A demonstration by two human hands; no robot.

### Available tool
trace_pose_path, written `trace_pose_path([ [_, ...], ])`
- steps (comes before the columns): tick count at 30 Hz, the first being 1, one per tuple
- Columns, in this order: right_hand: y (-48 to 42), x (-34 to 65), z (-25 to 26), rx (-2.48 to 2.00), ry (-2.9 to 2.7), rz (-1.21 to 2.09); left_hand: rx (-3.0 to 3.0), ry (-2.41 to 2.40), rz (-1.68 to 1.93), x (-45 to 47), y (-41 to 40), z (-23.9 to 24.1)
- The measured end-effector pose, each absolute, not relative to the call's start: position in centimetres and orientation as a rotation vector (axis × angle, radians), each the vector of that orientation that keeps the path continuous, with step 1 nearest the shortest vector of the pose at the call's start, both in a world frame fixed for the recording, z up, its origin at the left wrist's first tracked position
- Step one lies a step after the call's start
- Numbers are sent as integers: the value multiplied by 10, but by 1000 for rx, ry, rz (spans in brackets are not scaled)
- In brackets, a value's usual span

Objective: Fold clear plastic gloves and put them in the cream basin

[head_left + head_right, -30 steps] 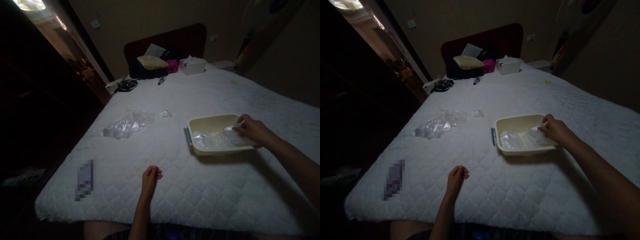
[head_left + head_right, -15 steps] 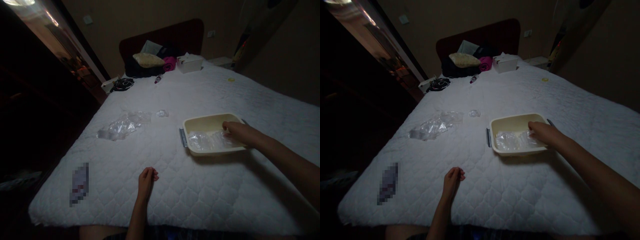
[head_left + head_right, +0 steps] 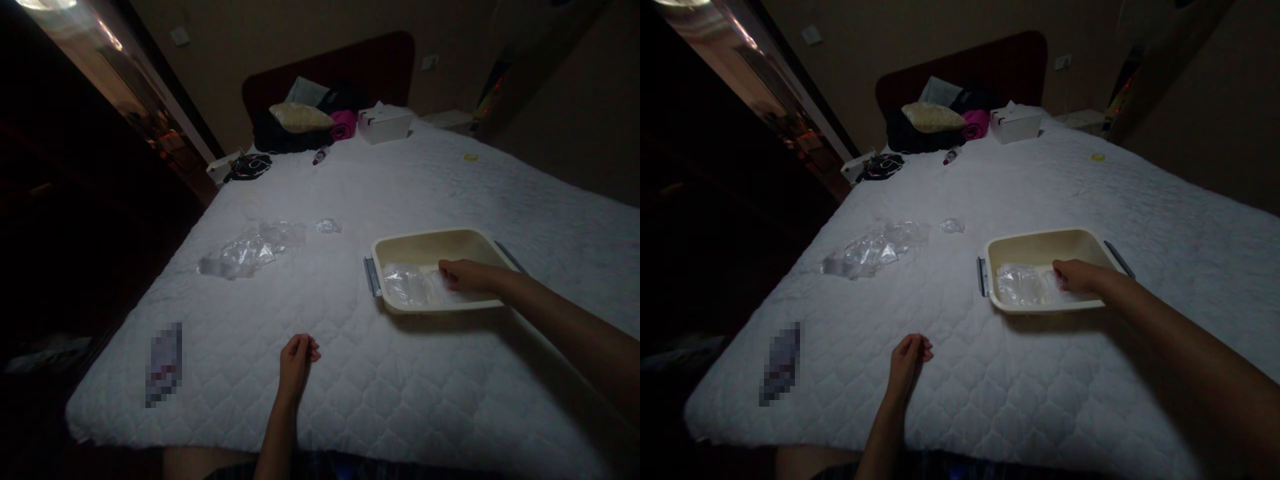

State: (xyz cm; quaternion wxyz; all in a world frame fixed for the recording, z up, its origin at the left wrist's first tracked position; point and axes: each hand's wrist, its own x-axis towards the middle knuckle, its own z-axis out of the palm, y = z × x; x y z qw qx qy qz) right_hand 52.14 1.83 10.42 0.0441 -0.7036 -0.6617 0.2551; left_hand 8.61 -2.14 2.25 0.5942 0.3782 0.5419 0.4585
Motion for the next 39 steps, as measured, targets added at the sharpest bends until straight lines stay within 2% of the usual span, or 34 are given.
trace_pose_path([
  [12, 14, 521, 136, -2108, -2050, 805, 905, 1259, 1072, 85, -22, 19],
  [22, 9, 505, 134, -2195, -1943, 939, 928, 1230, 1091, 88, -20, 21],
  [26, 16, 488, 154, -2249, -1970, 733, 951, 1209, 1103, 88, -21, 22],
  [28, 16, 465, 171, -2219, -2023, 512, 956, 1187, 1116, 88, -21, 22],
  [30, 13, 430, 187, -2064, -2137, 84, 946, 1170, 1124, 88, -22, 21],
  [32, 9, 387, 193, -1881, -2188, -61, 938, 1148, 1126, 88, -22, 20],
  [35, 6, 318, 173, -1638, -2199, 22, 953, 1126, 1140, 88, -24, 19],
  [39, 11, 234, 106, -1489, -2128, 277, 977, 1100, 1172, 86, -28, 14],
])
